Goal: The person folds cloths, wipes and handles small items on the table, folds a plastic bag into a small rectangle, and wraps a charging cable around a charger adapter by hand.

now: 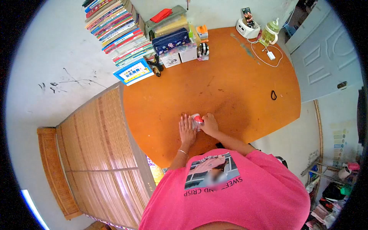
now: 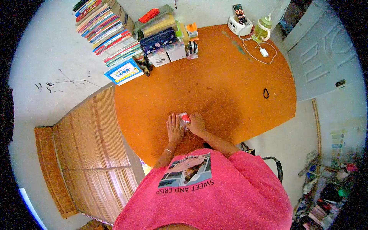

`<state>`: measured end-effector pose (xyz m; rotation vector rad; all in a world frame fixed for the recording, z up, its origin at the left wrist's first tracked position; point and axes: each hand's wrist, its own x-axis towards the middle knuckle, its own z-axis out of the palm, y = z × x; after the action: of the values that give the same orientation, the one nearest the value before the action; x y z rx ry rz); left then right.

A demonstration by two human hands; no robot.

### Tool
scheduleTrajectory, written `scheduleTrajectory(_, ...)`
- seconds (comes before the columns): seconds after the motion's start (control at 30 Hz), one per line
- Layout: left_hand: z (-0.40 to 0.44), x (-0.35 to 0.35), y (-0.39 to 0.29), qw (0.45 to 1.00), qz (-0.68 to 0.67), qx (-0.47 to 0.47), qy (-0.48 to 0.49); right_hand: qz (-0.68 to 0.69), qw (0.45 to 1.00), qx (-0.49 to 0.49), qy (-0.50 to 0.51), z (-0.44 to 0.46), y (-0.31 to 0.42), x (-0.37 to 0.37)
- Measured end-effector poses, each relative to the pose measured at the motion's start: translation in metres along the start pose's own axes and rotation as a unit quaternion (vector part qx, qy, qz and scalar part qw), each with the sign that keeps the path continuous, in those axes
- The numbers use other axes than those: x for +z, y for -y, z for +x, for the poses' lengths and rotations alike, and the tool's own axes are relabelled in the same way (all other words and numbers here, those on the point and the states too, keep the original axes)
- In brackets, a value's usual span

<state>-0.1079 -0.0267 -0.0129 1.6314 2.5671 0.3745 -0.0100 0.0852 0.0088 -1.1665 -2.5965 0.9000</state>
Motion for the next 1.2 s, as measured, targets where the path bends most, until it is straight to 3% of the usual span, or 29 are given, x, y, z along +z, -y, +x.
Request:
scheduleTrajectory(0.1, -0.004, 0.007, -0.004, 0.996, -0.071, -0.039, -0.024, -0.001, 0.999, -0.003, 0.032, 0.006, -0.006, 0.003)
scheduleTrajectory(0.17, -0.007, 0.005, -0.006, 0.988, -0.132, -0.067, -0.045, 0.155, 0.986, 0.026, 0.058, 0.008, -0.019, 0.013)
scheduleTrajectory(0.27, -0.002, -0.014, -0.011, 0.970, -0.221, -0.056, -0.088, 0.267, 0.962, -0.005, 0.051, 0.003, -0.010, -0.020)
scheduleTrajectory(0.37, 0.005, -0.033, -0.007, 0.929, -0.355, -0.096, -0.042, 0.219, 0.974, -0.036, 0.038, 0.002, -0.003, -0.046)
scheduleTrajectory(0.43, 0.010, -0.044, -0.002, 0.931, -0.356, -0.077, -0.027, 0.189, 0.977, -0.063, 0.077, 0.004, 0.007, -0.075)
scheduleTrajectory(0.47, 0.011, -0.036, 0.002, 0.892, -0.444, -0.069, -0.046, 0.160, 0.976, -0.091, 0.117, 0.004, 0.013, -0.088)
scheduleTrajectory(0.5, 0.012, -0.043, 0.003, 0.892, -0.445, -0.070, -0.046, 0.159, 0.976, -0.092, 0.117, 0.002, 0.019, -0.101)
scheduleTrajectory(0.57, 0.015, -0.065, 0.001, 0.753, -0.627, -0.074, 0.186, 0.152, 0.971, -0.125, 0.138, -0.002, 0.026, -0.119)
scheduleTrajectory(0.6, 0.015, -0.065, 0.003, 0.753, -0.627, -0.074, 0.186, 0.152, 0.971, -0.125, 0.138, -0.004, 0.025, -0.118)
scheduleTrajectory(0.67, 0.016, -0.064, 0.004, 0.746, -0.611, -0.101, 0.245, 0.324, 0.943, -0.044, 0.067, -0.008, 0.021, -0.115)
scheduleTrajectory(0.7, 0.015, -0.066, 0.000, 0.746, -0.611, -0.100, 0.245, 0.323, 0.943, -0.044, 0.067, -0.009, 0.015, -0.106)
scheduleTrajectory(0.77, 0.013, -0.074, -0.016, 0.709, -0.678, -0.129, 0.144, 0.474, 0.879, 0.006, 0.055, -0.012, -0.001, -0.087)
scheduleTrajectory(0.8, 0.012, -0.076, -0.021, 0.709, -0.678, -0.129, 0.144, 0.474, 0.879, 0.006, 0.054, -0.015, -0.004, -0.089)
scheduleTrajectory(0.87, 0.012, -0.081, -0.027, 0.727, -0.675, -0.095, 0.083, 0.438, 0.884, 0.004, 0.161, -0.021, -0.011, -0.095)
scheduleTrajectory(0.9, 0.012, -0.085, -0.028, 0.726, -0.676, -0.095, 0.083, 0.438, 0.884, 0.004, 0.161, -0.023, -0.011, -0.095)
scheduleTrajectory(0.97, 0.009, -0.090, -0.026, 0.679, -0.697, -0.149, 0.179, 0.476, 0.873, -0.015, 0.107, -0.027, -0.011, -0.094)
scheduleTrajectory(1.07, 0.007, -0.091, -0.030, 0.677, -0.709, -0.117, 0.157, 0.469, 0.867, 0.010, 0.170, -0.028, -0.004, -0.116)
scheduleTrajectory(1.2, 0.008, -0.107, -0.037, 0.673, -0.716, -0.108, 0.151, 0.503, 0.848, 0.028, 0.167, -0.035, 0.007, -0.129)
